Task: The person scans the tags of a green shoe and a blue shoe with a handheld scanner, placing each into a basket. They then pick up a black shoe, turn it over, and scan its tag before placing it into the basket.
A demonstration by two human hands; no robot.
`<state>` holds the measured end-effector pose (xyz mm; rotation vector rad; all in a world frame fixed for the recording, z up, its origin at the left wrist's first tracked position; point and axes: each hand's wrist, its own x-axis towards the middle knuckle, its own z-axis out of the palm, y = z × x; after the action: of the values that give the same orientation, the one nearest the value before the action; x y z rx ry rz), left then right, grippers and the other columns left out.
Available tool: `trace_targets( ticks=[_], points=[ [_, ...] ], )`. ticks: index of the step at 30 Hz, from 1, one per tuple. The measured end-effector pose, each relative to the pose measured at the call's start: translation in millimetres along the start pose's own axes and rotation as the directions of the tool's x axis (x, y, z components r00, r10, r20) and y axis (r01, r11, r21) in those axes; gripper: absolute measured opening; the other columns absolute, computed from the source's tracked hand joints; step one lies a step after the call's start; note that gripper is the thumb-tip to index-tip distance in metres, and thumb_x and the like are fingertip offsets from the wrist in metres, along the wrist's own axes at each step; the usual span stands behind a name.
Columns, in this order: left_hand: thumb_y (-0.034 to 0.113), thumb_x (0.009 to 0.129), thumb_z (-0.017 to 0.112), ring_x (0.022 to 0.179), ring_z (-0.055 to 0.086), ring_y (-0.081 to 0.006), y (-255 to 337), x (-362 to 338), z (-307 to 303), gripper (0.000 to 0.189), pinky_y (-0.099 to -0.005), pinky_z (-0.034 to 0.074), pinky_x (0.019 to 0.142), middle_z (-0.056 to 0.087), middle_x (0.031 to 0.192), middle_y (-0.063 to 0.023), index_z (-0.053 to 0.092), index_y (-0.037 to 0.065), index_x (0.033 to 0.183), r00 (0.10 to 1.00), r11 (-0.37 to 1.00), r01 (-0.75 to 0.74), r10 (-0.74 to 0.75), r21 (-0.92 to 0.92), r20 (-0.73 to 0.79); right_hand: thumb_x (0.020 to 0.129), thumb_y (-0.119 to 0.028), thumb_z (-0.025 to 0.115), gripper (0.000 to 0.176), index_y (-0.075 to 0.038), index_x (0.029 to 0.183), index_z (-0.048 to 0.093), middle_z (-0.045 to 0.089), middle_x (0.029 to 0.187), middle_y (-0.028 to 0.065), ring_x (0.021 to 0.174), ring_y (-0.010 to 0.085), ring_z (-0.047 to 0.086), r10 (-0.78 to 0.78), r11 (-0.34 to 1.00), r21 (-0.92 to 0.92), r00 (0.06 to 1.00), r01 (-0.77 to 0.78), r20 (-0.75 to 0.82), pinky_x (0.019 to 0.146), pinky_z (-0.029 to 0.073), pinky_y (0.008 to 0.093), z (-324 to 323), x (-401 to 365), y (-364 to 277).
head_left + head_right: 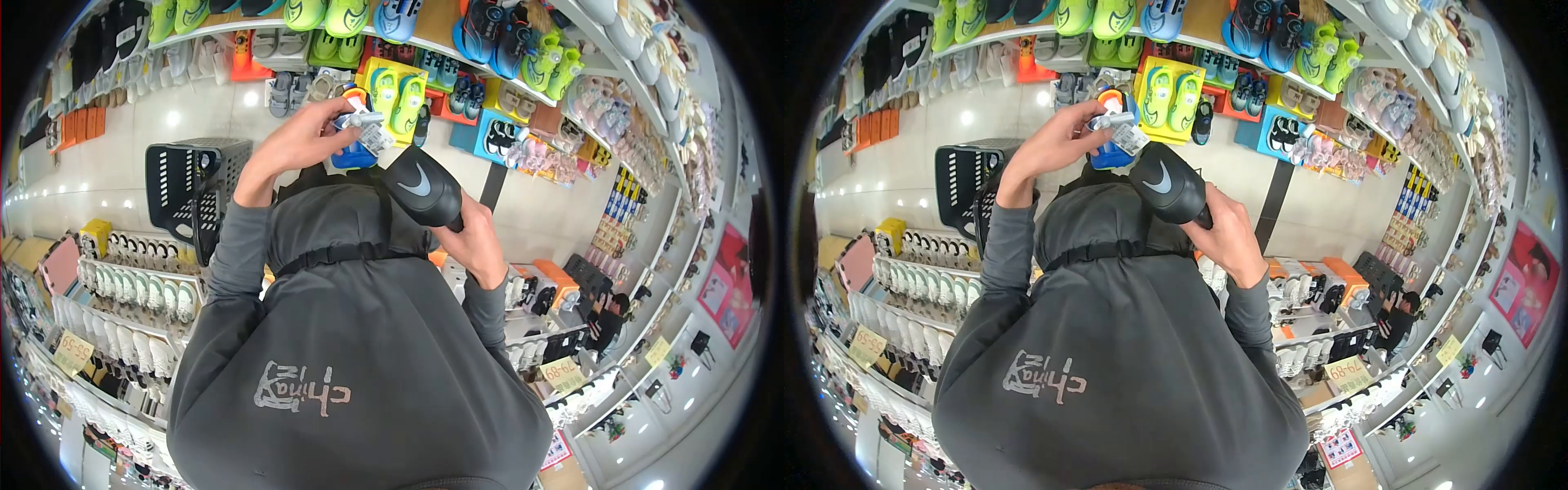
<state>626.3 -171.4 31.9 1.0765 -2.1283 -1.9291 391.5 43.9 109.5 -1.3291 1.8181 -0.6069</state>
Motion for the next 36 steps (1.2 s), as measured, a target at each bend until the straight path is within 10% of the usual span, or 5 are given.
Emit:
trace_targets(
  ticks=[36],
  points=[
    [0.02, 0.099, 0.07, 0.069, 0.066, -0.0112, -17.6, 1.2, 0.1, 0.035, -0.0287, 0.051, 0.062, 0.067, 0.083, -0.0063, 0.063, -0.005, 0.122, 1.0, 0.994, -0.013, 0.011, -0.113, -0.021, 0.084, -0.008, 0.075, 0.036, 0.004, 0.116, 0.063, 0.07, 0.093, 0.0241, 0.083, 0.0413, 0.071, 0.004, 0.999, 0.033, 0.999, -0.003, -0.043, 0.075, 0.055, 0.0409, 5.7, 0.4, -8.1]
  ],
)
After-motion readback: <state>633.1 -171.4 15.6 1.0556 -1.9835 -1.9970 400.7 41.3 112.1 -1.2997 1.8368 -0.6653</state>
